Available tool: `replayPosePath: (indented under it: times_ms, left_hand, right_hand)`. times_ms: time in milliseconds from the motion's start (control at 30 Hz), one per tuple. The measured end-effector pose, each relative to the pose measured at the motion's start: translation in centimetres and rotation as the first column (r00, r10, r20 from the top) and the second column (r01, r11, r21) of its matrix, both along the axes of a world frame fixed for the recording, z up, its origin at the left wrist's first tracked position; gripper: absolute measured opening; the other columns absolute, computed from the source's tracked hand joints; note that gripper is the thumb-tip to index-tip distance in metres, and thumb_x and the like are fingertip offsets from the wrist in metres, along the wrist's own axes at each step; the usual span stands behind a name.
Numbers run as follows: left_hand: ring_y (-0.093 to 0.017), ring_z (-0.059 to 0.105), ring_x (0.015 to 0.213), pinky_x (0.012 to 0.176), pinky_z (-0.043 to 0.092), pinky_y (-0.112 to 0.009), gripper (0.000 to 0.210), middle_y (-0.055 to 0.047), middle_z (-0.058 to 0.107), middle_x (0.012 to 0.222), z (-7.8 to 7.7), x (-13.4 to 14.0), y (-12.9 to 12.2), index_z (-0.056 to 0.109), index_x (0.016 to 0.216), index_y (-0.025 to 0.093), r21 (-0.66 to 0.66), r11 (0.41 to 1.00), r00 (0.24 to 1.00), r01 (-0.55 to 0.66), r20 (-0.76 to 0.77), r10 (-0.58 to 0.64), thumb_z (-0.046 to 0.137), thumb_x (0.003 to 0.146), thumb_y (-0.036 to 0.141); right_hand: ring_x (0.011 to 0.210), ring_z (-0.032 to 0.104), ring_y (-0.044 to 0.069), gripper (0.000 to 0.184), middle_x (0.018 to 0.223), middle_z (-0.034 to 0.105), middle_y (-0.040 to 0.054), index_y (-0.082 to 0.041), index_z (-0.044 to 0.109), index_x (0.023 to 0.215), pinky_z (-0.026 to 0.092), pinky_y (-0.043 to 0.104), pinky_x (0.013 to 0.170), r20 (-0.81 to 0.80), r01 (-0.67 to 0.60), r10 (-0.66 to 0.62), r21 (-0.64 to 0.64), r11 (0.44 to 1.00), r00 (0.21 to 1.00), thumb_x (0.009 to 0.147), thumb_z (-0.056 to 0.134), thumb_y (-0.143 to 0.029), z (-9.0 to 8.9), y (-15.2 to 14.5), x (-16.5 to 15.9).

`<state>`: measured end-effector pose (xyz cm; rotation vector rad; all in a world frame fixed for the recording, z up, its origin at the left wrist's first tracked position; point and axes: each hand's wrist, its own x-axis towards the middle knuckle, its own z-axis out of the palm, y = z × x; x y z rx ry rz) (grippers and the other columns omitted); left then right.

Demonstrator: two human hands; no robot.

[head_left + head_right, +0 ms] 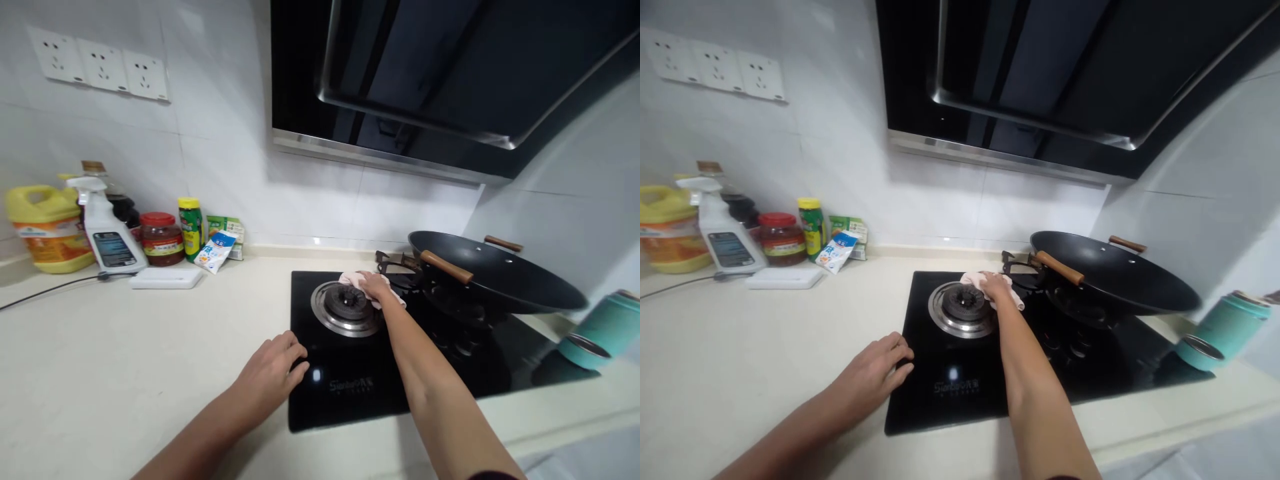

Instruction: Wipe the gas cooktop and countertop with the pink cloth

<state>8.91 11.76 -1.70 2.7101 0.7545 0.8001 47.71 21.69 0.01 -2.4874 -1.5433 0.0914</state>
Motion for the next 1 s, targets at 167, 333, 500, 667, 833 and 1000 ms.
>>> replayPosePath:
  times_ms: [167, 333, 500, 667, 833, 1000]
  left_hand:
    - [-0.022, 0.063, 0.08, 0.07, 0.05, -0.038, 0.025, -0.007, 0.066, 0.095, -0.7, 0.2, 0.6, 0.069, 0.093, 0.026, 0.092, 0.994, 0.997, -0.053, -0.055, 0.058, 0.045, 0.1, 0.029]
    - [-0.02, 0.06, 0.073, 0.066, 0.049, -0.036, 0.032, -0.007, 0.065, 0.093, 0.0, 0.0, 0.8, 0.069, 0.09, 0.028, 0.112, 0.985, 0.991, -0.129, -0.005, 0.131, 0.039, 0.102, 0.03]
    - [-0.021, 0.066, 0.082, 0.073, 0.054, -0.038, 0.028, -0.007, 0.066, 0.107, 1.0, -0.6, 1.1, 0.068, 0.1, 0.031, 0.06, 0.97, 0.968, -0.238, 0.1, 0.231, 0.04, 0.101, 0.036]
    - [-0.023, 0.068, 0.09, 0.079, 0.055, -0.039, 0.026, -0.007, 0.064, 0.116, 1.7, -1.1, 1.8, 0.069, 0.1, 0.03, 0.009, 0.949, 0.925, -0.316, 0.227, 0.306, 0.044, 0.098, 0.038]
    - [-0.021, 0.068, 0.088, 0.082, 0.054, -0.038, 0.027, -0.007, 0.063, 0.116, 2.3, -1.5, 2.5, 0.07, 0.098, 0.028, -0.091, 0.923, 0.874, -0.374, 0.298, 0.383, 0.046, 0.098, 0.041]
    - [-0.021, 0.065, 0.088, 0.081, 0.054, -0.036, 0.027, -0.006, 0.063, 0.111, 2.4, -1.8, 3.2, 0.071, 0.094, 0.025, -0.181, 0.907, 0.839, -0.379, 0.346, 0.42, 0.048, 0.095, 0.04]
  right_hand:
    - [0.132, 0.049, 0.028, 0.055, 0.151, 0.047, 0.0096, -0.037, 0.04, 0.154, 0.034, 0.044, 0.11, -0.002, -0.168, 0.168, -0.072, 0.983, 0.986, 0.1, 0.039, -0.045, 0.1, 4.9, -0.1]
    - [0.136, 0.047, 0.031, 0.057, 0.153, 0.045, 0.012, -0.034, 0.036, 0.156, 0.032, 0.047, 0.112, -0.02, -0.299, 0.299, -0.136, 0.944, 0.954, 0.1, 0.041, -0.044, 0.4, 8.3, -2.9]
    - [0.14, 0.043, 0.031, 0.058, 0.155, 0.042, 0.0117, -0.033, 0.034, 0.156, 0.03, 0.05, 0.114, -0.034, -0.396, 0.396, -0.148, 0.906, 0.918, 0.102, 0.037, -0.052, 1.2, 9.7, -8.0]
    - [0.145, 0.035, 0.034, 0.065, 0.159, 0.037, 0.0114, -0.037, 0.034, 0.155, 0.024, 0.058, 0.116, -0.034, -0.457, 0.456, -0.125, 0.881, 0.889, 0.099, 0.028, -0.068, 1.8, 8.8, -14.2]
    - [0.15, 0.024, 0.039, 0.07, 0.164, 0.026, 0.0132, -0.035, 0.029, 0.158, 0.018, 0.063, 0.115, -0.042, -0.452, 0.451, -0.123, 0.883, 0.892, 0.097, 0.03, -0.07, 1.6, 7.2, -18.4]
    - [0.149, 0.023, 0.039, 0.064, 0.163, 0.027, 0.0145, -0.031, 0.032, 0.156, 0.017, 0.063, 0.115, -0.018, -0.435, 0.435, -0.094, 0.896, 0.9, 0.1, 0.031, -0.061, 1.0, 4.0, -20.8]
